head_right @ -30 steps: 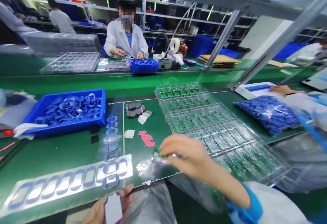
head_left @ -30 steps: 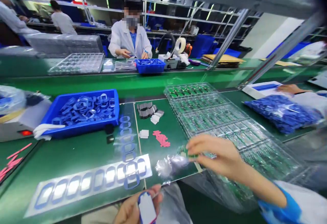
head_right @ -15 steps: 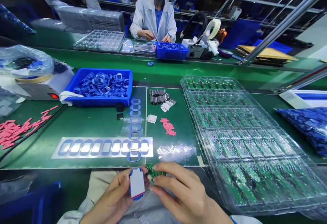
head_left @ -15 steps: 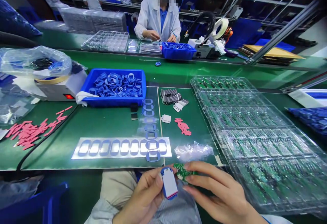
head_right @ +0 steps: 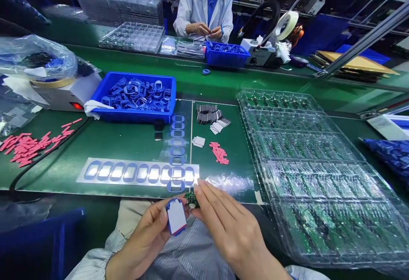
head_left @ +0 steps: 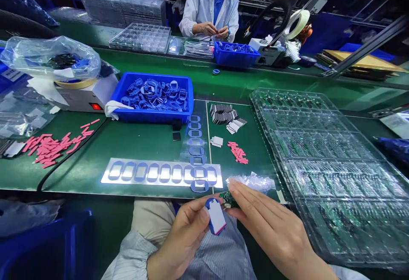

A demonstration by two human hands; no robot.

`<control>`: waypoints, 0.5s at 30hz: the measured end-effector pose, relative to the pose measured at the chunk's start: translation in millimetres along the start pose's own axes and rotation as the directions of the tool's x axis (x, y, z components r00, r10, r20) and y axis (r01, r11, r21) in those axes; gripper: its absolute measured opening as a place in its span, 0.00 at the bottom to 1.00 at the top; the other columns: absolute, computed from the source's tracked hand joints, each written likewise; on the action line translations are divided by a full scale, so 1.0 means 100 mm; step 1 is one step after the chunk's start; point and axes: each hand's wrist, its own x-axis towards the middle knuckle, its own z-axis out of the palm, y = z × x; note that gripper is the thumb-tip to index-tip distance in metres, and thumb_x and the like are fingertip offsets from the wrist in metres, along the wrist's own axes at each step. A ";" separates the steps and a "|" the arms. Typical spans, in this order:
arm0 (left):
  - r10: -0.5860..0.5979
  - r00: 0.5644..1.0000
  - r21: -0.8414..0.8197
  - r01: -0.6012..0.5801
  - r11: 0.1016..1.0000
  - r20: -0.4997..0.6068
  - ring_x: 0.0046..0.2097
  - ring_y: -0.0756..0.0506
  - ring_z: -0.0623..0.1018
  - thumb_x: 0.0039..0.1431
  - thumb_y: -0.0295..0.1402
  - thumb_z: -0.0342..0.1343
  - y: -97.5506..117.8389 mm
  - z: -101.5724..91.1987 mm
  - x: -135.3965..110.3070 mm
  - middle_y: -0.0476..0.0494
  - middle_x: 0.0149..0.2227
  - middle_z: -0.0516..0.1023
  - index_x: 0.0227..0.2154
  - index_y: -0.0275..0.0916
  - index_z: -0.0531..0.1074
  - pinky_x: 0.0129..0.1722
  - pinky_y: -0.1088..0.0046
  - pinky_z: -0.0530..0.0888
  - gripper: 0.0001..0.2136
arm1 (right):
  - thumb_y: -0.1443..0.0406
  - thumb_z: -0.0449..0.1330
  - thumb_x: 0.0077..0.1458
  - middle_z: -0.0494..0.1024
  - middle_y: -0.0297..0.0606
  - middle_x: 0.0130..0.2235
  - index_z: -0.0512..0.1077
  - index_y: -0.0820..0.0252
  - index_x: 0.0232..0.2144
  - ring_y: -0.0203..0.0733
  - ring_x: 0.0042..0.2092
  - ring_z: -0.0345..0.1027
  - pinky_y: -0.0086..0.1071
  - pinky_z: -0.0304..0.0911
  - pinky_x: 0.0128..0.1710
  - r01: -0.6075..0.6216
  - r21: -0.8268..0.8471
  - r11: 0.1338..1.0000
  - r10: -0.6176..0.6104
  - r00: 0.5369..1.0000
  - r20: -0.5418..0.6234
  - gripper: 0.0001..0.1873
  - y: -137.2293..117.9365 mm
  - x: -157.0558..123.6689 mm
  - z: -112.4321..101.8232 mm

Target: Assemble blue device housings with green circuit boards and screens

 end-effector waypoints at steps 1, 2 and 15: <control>0.004 1.000 -0.005 -0.004 1.000 0.007 0.37 0.50 0.76 0.41 0.43 0.68 0.00 -0.01 0.00 0.46 0.35 0.82 0.36 0.42 0.81 0.38 0.79 0.69 0.17 | 0.73 0.59 0.56 0.77 0.46 0.47 0.57 0.62 0.61 0.46 0.47 0.74 0.34 0.74 0.46 -0.014 0.017 1.000 0.015 1.000 -0.013 0.31 0.00 0.00 0.01; 0.015 1.000 -0.011 -0.015 1.000 0.011 0.38 0.50 0.76 0.41 0.43 0.68 0.01 -0.02 0.00 0.46 0.36 0.82 0.36 0.42 0.81 0.39 0.78 0.69 0.17 | 0.72 0.59 0.56 0.78 0.45 0.47 0.58 0.61 0.61 0.46 0.47 0.75 0.34 0.73 0.47 -0.038 0.040 0.998 0.039 0.999 -0.025 0.31 0.00 -0.01 0.01; 0.379 0.924 0.070 -0.382 0.922 0.050 0.40 0.46 0.80 0.44 0.34 0.68 0.02 -0.11 0.06 0.45 0.38 0.84 0.37 0.45 0.80 0.40 0.75 0.75 0.14 | 0.62 0.57 0.60 0.82 0.33 0.40 0.68 0.48 0.52 0.37 0.33 0.78 0.25 0.76 0.34 -0.330 0.341 0.880 0.338 0.940 0.037 0.18 -0.18 0.09 -0.04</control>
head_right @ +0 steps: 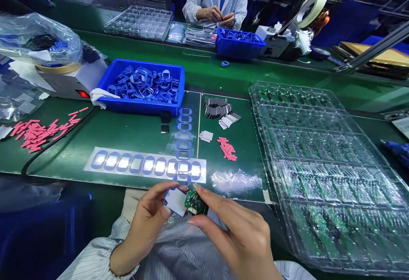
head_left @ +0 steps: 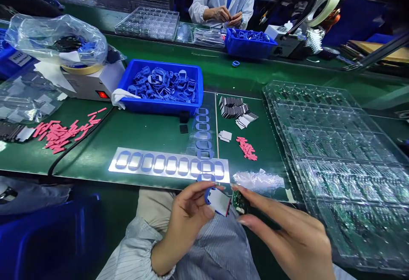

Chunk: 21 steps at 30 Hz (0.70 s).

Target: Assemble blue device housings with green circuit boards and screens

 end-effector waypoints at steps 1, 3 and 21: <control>0.027 1.000 0.022 -0.027 0.999 0.006 0.41 0.45 0.81 0.44 0.33 0.68 0.00 -0.01 0.00 0.45 0.38 0.84 0.37 0.45 0.80 0.40 0.74 0.76 0.13 | 0.63 0.58 0.59 0.81 0.33 0.41 0.66 0.48 0.54 0.38 0.34 0.78 0.27 0.76 0.35 0.005 -0.016 1.000 -0.005 1.000 0.004 0.20 0.00 -0.02 0.01; 0.068 0.998 0.067 -0.068 0.995 0.011 0.41 0.43 0.81 0.44 0.31 0.68 0.00 -0.03 -0.01 0.44 0.39 0.84 0.36 0.46 0.80 0.40 0.72 0.77 0.13 | 0.66 0.59 0.58 0.80 0.34 0.44 0.63 0.49 0.57 0.41 0.38 0.78 0.30 0.76 0.39 0.029 -0.049 0.998 -0.027 0.999 0.030 0.25 0.00 -0.05 0.03; 0.237 0.968 0.276 -0.252 0.928 0.084 0.38 0.43 0.81 0.37 0.31 0.71 -0.01 -0.09 0.02 0.43 0.36 0.82 0.34 0.49 0.81 0.37 0.71 0.81 0.16 | 0.67 0.59 0.58 0.82 0.38 0.39 0.72 0.63 0.46 0.38 0.41 0.77 0.27 0.74 0.43 0.237 -0.132 0.963 -0.234 0.972 0.040 0.13 -0.09 0.05 0.07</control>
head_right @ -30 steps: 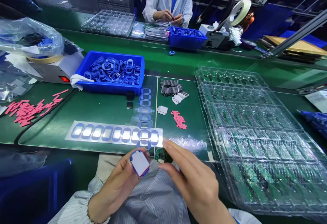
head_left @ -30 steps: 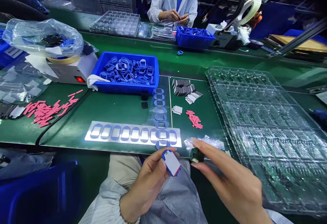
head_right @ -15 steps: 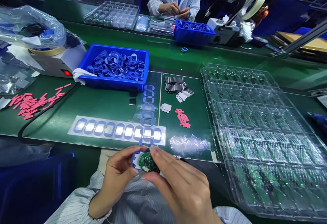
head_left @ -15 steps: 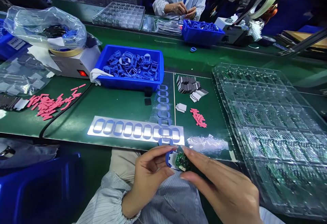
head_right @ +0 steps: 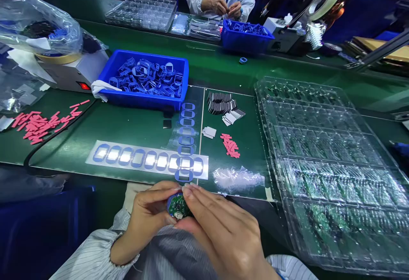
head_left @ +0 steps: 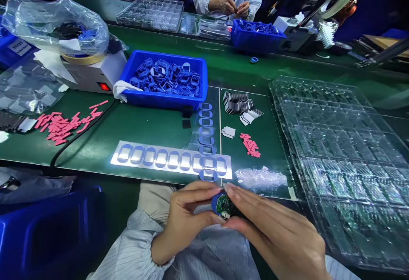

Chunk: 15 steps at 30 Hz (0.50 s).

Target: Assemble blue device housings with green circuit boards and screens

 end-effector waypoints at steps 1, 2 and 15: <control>-0.006 1.000 0.004 0.006 1.000 0.013 0.37 0.44 0.81 0.37 0.31 0.71 0.01 -0.01 0.01 0.44 0.35 0.82 0.34 0.49 0.81 0.36 0.71 0.81 0.16 | 0.67 0.59 0.58 0.82 0.37 0.39 0.72 0.62 0.46 0.38 0.40 0.77 0.27 0.75 0.43 -0.001 -0.005 1.000 0.001 1.000 -0.003 0.13 -0.01 0.00 0.00; -0.019 1.000 0.002 0.019 1.000 0.024 0.36 0.46 0.81 0.36 0.31 0.72 0.02 -0.01 0.02 0.45 0.34 0.81 0.33 0.48 0.81 0.34 0.73 0.81 0.16 | 0.67 0.60 0.58 0.82 0.36 0.39 0.72 0.61 0.48 0.39 0.40 0.78 0.28 0.75 0.42 0.002 -0.013 1.000 -0.002 1.000 -0.001 0.14 -0.01 0.00 0.00; -0.334 0.936 -0.089 0.325 0.941 -0.108 0.27 0.48 0.83 0.32 0.31 0.72 0.18 0.04 0.09 0.48 0.25 0.84 0.25 0.42 0.81 0.28 0.83 0.79 0.11 | 0.74 0.63 0.53 0.78 0.48 0.47 0.60 0.69 0.59 0.48 0.49 0.73 0.35 0.73 0.46 0.151 -0.186 0.971 -0.144 0.988 0.049 0.32 0.07 -0.15 0.17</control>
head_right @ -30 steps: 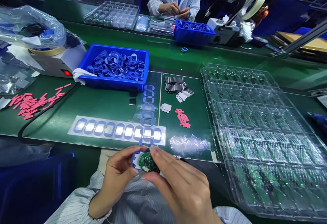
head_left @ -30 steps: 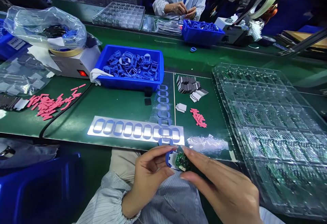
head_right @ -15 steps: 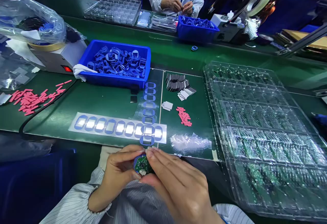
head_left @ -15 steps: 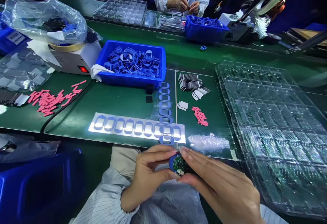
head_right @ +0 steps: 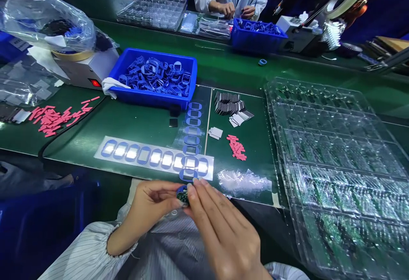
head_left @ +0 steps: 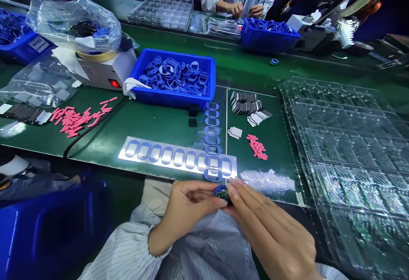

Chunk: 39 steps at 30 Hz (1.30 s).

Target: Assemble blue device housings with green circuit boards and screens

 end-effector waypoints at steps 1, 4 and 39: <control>0.019 1.000 0.019 -0.019 1.000 -0.019 0.27 0.48 0.83 0.34 0.30 0.72 0.00 0.00 0.00 0.48 0.25 0.83 0.24 0.43 0.81 0.28 0.85 0.78 0.10 | 0.73 0.63 0.52 0.77 0.49 0.48 0.61 0.70 0.58 0.49 0.50 0.72 0.36 0.72 0.47 0.007 0.005 1.000 -0.007 1.000 0.007 0.31 -0.01 -0.01 0.01; 0.098 0.995 0.102 -0.094 0.990 -0.028 0.29 0.48 0.83 0.39 0.25 0.69 -0.01 0.01 -0.01 0.50 0.28 0.84 0.27 0.46 0.81 0.30 0.84 0.78 0.10 | 0.68 0.63 0.54 0.78 0.48 0.47 0.65 0.67 0.55 0.47 0.49 0.73 0.35 0.72 0.48 -0.116 0.149 0.982 0.123 0.992 -0.036 0.27 -0.06 -0.01 0.04; 0.336 0.922 0.450 -0.386 0.805 0.190 0.40 0.44 0.83 0.50 0.34 0.64 -0.01 -0.05 -0.18 0.47 0.39 0.84 0.44 0.47 0.77 0.41 0.73 0.79 0.16 | 0.67 0.60 0.56 0.80 0.28 0.25 0.74 0.52 0.41 0.33 0.25 0.75 0.19 0.71 0.25 -0.551 0.768 0.326 0.600 0.749 0.282 0.10 -0.03 -0.05 0.04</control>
